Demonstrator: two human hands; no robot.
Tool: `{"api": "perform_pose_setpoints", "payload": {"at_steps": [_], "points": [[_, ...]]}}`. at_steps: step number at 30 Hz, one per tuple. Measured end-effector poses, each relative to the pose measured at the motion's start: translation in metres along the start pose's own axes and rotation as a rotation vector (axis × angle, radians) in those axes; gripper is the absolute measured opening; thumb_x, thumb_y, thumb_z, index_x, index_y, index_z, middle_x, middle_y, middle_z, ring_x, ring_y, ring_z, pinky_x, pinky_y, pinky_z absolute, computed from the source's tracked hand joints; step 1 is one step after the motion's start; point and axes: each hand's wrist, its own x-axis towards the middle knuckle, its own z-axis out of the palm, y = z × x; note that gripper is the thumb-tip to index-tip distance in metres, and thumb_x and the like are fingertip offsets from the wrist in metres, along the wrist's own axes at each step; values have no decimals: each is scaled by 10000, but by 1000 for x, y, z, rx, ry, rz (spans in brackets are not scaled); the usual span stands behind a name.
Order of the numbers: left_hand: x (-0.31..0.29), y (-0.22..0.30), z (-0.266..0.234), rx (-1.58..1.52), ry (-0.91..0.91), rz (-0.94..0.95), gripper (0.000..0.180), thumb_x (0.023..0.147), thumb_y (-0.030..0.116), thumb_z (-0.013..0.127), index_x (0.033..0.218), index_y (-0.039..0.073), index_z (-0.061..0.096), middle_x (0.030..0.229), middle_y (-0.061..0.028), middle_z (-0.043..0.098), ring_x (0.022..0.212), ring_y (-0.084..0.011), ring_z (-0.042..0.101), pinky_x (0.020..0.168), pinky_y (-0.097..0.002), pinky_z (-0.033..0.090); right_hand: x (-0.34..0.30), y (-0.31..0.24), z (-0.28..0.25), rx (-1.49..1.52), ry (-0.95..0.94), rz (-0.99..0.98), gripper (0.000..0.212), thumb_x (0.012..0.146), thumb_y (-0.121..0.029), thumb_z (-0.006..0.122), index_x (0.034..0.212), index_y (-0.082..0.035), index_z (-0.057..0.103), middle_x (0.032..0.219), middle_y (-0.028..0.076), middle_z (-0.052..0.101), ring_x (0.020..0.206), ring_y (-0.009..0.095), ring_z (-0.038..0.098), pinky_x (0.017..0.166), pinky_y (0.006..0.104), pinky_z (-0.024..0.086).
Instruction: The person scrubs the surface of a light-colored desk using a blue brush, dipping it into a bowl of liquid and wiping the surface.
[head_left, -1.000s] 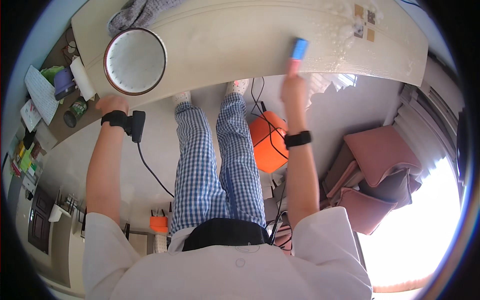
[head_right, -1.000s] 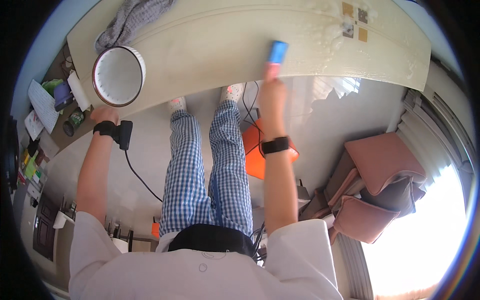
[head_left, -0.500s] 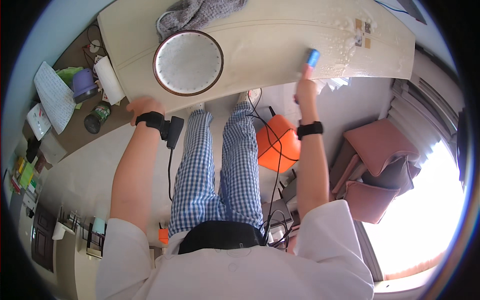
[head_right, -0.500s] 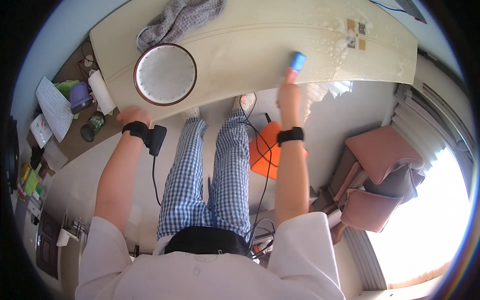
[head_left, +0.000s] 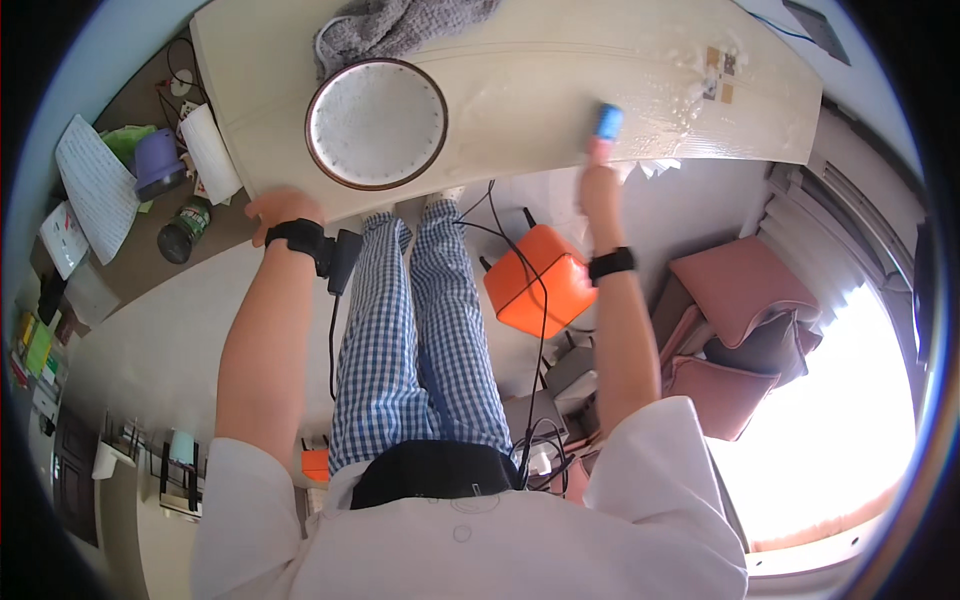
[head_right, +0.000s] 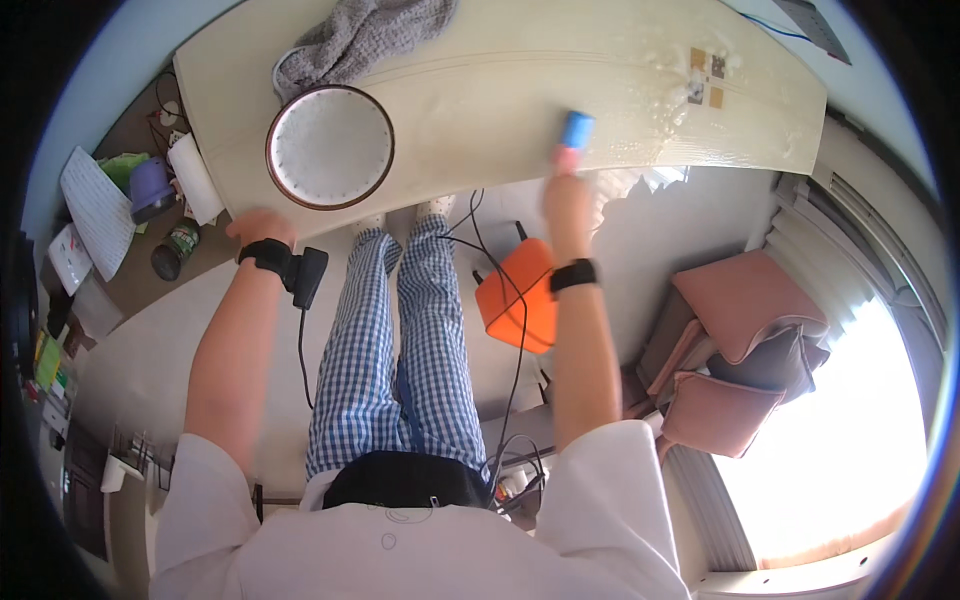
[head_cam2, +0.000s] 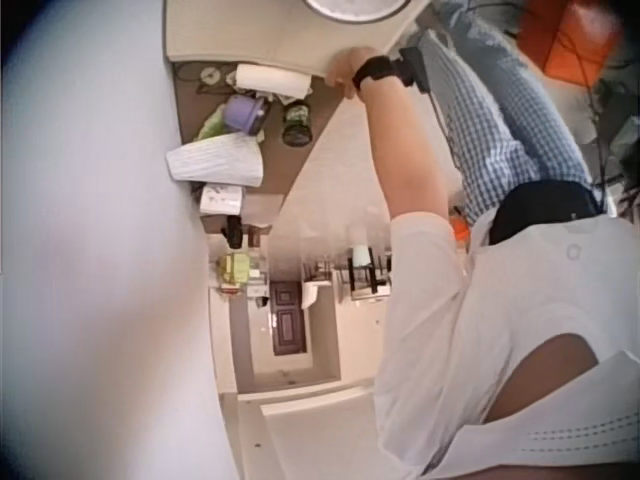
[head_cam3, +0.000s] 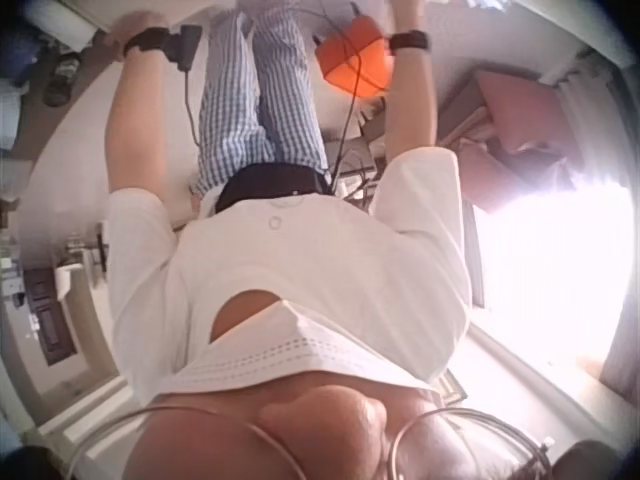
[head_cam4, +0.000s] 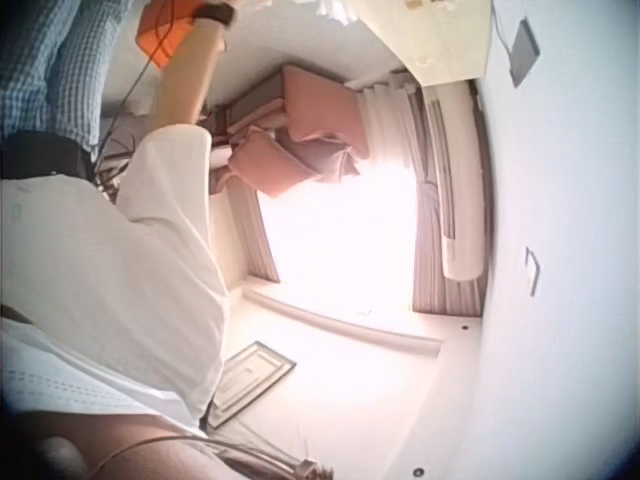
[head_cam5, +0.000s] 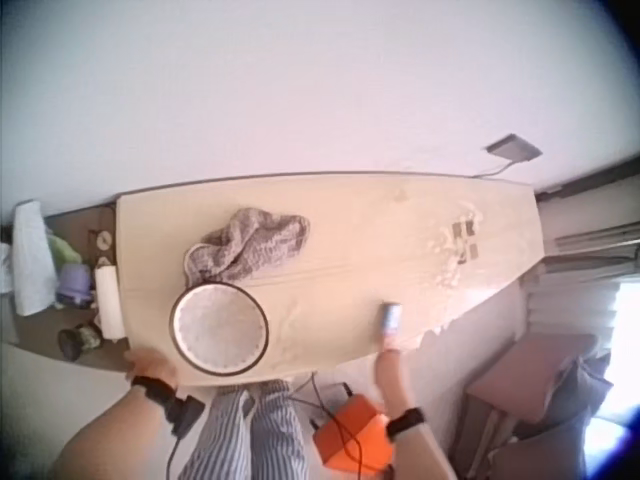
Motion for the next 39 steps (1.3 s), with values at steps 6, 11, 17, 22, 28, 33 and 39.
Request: {"api": "perform_pose_setpoints", "payload": {"at_steps": [6,11,17,22,28,33,39], "points": [[8,-19,8,-18,-184,-8,282,757,274,341,962,136,476,956,-15,514,876,-191,485,697,-365,384,-50,-53,32,-268,-137,-149,703,790,-546,216,762,75,545,724,230,559,640,339,557,534,434,427],[31,-26,-2,62,-414,38,336,795,301,238,1057,146,379,1058,-10,456,957,-185,439,745,-343,386,-11,-38,6,-35,11,-62,737,781,-574,187,515,45,485,423,136,472,371,243,511,353,349,402],[19,-39,10,42,-216,5,263,746,245,350,947,150,490,955,-22,522,852,-189,492,647,-356,386,-61,-50,35,-314,-175,-310,582,822,-439,274,774,79,536,675,222,550,673,331,562,554,399,443],[3,-38,-15,14,-65,-2,210,705,198,443,856,154,583,870,-32,577,765,-192,536,565,-367,385,-25,-25,27,32,-83,176,719,779,-560,257,697,94,544,637,264,531,680,388,543,549,421,433],[23,-45,21,113,-160,0,210,664,204,494,831,154,611,862,-39,590,764,-195,552,559,-369,403,-56,-57,53,-271,-192,-142,432,814,-340,379,694,49,524,655,184,562,605,288,573,479,343,454],[22,-35,4,134,-118,34,225,630,219,527,825,155,621,872,-44,593,781,-198,559,569,-369,421,-25,-25,47,-549,-100,-412,318,804,-247,405,673,22,513,684,167,561,625,271,580,474,318,463],[24,-36,8,111,-88,79,196,644,231,527,792,148,625,855,-21,599,753,-176,560,590,-338,431,-34,-24,64,-670,-49,-685,275,795,-195,386,815,56,496,598,158,529,553,267,548,452,360,438]]}}
